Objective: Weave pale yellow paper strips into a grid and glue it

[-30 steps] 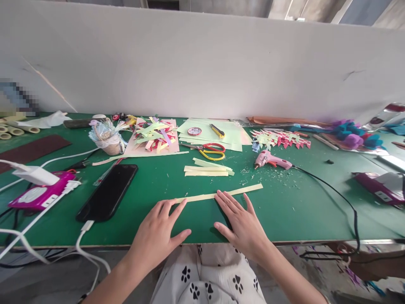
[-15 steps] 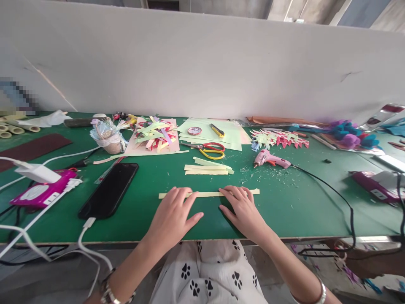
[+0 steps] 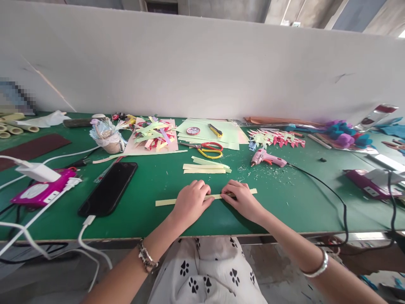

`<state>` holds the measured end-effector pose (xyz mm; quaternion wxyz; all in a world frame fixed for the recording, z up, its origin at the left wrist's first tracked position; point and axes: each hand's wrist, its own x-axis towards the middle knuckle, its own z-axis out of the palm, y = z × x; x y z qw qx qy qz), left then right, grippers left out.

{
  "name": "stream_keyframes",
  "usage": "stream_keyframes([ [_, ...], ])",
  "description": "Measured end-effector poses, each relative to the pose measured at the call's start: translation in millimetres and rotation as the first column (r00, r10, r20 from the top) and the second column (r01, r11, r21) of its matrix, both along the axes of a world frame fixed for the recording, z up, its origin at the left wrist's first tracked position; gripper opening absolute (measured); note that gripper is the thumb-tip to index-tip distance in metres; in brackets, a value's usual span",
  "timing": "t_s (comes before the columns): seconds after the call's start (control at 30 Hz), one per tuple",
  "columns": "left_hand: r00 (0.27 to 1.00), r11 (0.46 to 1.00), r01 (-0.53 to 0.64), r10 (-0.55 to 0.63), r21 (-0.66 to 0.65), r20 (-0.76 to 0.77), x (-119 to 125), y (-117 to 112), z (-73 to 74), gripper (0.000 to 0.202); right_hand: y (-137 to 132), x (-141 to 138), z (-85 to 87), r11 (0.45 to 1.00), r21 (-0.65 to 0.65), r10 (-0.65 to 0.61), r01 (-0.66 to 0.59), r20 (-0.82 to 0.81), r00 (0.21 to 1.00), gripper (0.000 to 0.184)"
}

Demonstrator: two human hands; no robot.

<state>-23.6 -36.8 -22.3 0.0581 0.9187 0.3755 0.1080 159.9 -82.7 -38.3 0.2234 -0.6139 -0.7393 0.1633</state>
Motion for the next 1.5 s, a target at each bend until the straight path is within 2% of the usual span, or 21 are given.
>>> stream_keyframes([
  [0.17, 0.999, 0.998, -0.047, 0.048, -0.048, 0.020, 5, 1, -6.4, 0.019, 5, -1, 2.4, 1.000, 0.026, 0.012, -0.015, 0.123, 0.992, 0.019],
  [0.37, 0.997, 0.992, -0.070, 0.074, -0.104, 0.037, 3, 4, -8.1, 0.015, 5, -4, -0.4, 0.996, 0.084, -0.012, -0.006, 0.211, 0.977, 0.019],
  [0.53, 0.997, 0.991, -0.076, 0.078, -0.107, 0.019, 3, 4, -7.3, 0.013, 6, 0, -2.3, 0.993, 0.115, -0.040, 0.016, 0.205, 0.978, 0.019],
  [0.73, 0.997, 0.993, -0.076, 0.077, -0.091, -0.001, 5, 3, -4.0, 0.012, 3, 23, 0.7, 0.998, 0.047, 0.028, -0.035, 0.146, 0.989, 0.018],
  [0.93, 0.998, 0.994, -0.067, 0.067, -0.083, 0.002, 4, 4, -5.9, 0.013, -5, 54, -1.7, 0.999, 0.029, 0.010, -0.015, 0.148, 0.989, 0.022],
  [1.2, 0.997, 0.995, -0.073, 0.070, -0.069, -0.034, 5, 3, -3.6, 0.012, -10, 69, -8.8, 0.998, 0.008, -0.062, 0.062, 0.148, 0.987, 0.022],
  [1.33, 0.996, 0.994, -0.077, 0.074, -0.077, -0.046, 6, 2, -1.6, 0.011, -16, 84, -15.9, 0.991, 0.064, -0.129, 0.119, 0.191, 0.973, 0.022],
  [1.5, 0.999, 0.994, -0.035, 0.031, -0.104, -0.042, 8, 5, 2.6, 0.005, -27, 81, -11.6, 0.953, 0.266, -0.204, 0.145, 0.210, 0.956, 0.026],
])
